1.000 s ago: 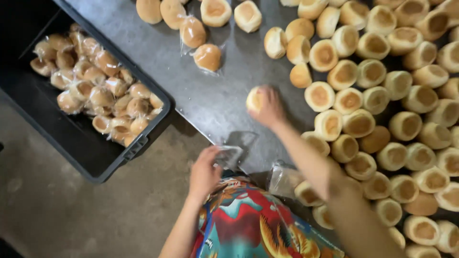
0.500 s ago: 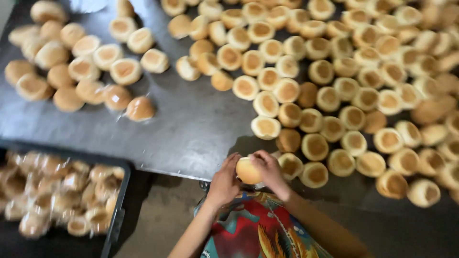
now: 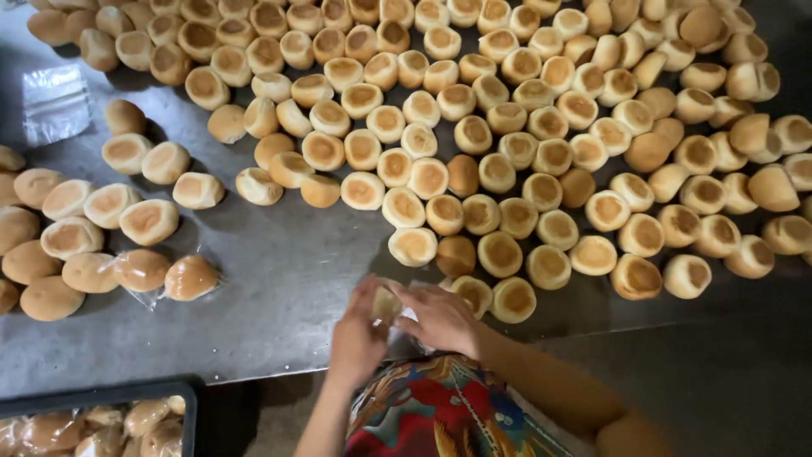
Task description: The person packages bread rolls by hand, placing them into individual plastic bags and then into a black plastic bin.
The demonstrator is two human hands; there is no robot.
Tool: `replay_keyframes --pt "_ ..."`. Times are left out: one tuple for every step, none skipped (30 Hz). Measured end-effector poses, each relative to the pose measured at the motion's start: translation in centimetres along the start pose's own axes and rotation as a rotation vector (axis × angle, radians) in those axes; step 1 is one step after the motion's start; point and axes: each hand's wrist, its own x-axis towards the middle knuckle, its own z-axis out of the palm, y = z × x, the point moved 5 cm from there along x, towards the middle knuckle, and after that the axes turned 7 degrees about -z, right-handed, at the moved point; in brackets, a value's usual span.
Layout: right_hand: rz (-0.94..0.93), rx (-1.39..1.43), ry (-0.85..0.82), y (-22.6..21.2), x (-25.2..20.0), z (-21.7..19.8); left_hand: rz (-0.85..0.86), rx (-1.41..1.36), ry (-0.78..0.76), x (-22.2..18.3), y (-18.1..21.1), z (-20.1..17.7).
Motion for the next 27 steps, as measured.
replay_keyframes --pt "-0.001 -0.003 0.006 0.5 -0.2 0.5 0.006 0.002 0.002 0.3 0.1 -0.7" --pt "-0.037 0.042 0.001 1.0 -0.2 1.0 -0.076 0.078 -0.001 0.6 -0.2 -1.4" --pt "-0.074 0.087 -0.003 1.4 -0.2 1.5 -0.159 0.154 -0.003 0.9 -0.5 -2.1" --pt "-0.083 0.082 -0.001 1.6 0.2 1.3 -0.156 0.153 0.008 0.6 -1.9 -2.0" --pt "-0.028 0.188 -0.052 2.1 0.6 1.4 -0.179 0.313 -0.032 0.3 -3.4 -1.7" --pt "0.025 0.293 -0.108 2.4 0.9 1.6 -0.207 0.474 -0.073 -0.1 -5.0 -1.3" --pt "0.016 0.29 -0.109 2.1 1.2 0.7 -0.209 0.472 -0.063 -1.4 -6.8 0.1" --pt "0.077 0.351 -0.245 2.0 1.7 0.5 -0.217 0.233 -0.131 -2.2 -8.7 1.7" --pt "0.138 0.41 -0.382 1.9 2.1 0.2 -0.218 -0.007 -0.198 -2.9 -10.4 3.3" --pt "0.134 0.407 -0.376 1.6 2.9 -0.7 -0.212 -0.004 -0.194 -2.3 -8.2 2.2" --pt "0.099 0.462 -0.392 1.0 3.7 -1.6 -0.167 -0.228 -0.22 -1.8 -5.7 1.3" --pt "0.07 0.518 -0.411 0.4 4.1 -2.3 -0.123 -0.452 -0.252 -1.7 -3.2 0.4" --pt "0.072 0.517 -0.406 1.6 5.3 -1.2 -0.12 -0.451 -0.256 -0.3 -4.5 0.7" --pt "0.101 0.496 -0.411 2.7 5.9 0.2 -0.197 -0.258 -0.342 0.3 -6.1 1.7" --pt "0.129 0.474 -0.417 3.9 6.5 1.5 -0.27 -0.062 -0.428 0.8 -7.9 2.5" --pt "0.131 0.475 -0.416 3.9 5.9 2.2 -0.269 -0.061 -0.431 0.5 -7.2 3.0" --pt "0.072 0.467 -0.276 3.7 5.6 2.2 -0.262 0.241 -0.23 0.6 -6.6 2.4" --pt "-0.002 0.447 -0.13 4.0 6.1 1.8 -0.239 0.539 -0.005 1.4 -5.7 1.6" --pt "-0.014 0.438 -0.122 4.8 5.5 1.6 -0.23 0.539 0.011 1.3 -6.9 2.0" --pt "-0.022 0.788 -0.121 4.7 4.1 2.1 -0.347 -0.034 -0.039 -0.1 -8.9 2.7" --pt "-0.028 1.138 -0.119 4.7 2.7 2.7 -0.442 -0.611 -0.085 -1.5 -10.8 3.6" --pt "-0.027 1.143 -0.122 6.0 3.0 3.9 -0.448 -0.61 -0.083 -1.5 -11.6 3.5" --pt "0.043 1.243 -0.26 7.2 3.1 5.8 -0.578 -0.71 -0.243 -1.8 -12.8 4.3" --pt "0.122 1.342 -0.408 7.9 2.3 7.9 -0.721 -0.813 -0.403 -3.3 -13.6 5.4" --pt "0.132 1.351 -0.421 7.6 1.0 8.2 -0.738 -0.819 -0.4 -4.8 -14.9 6.2" --pt "0.114 1.198 -0.391 8.1 1.3 8.1 -0.643 -0.729 -0.405 -4.3 -16.0 6.3" --pt "0.097 1.045 -0.359 8.6 1.6 7.8 -0.548 -0.638 -0.407 -3.8 -17.1 6.4"
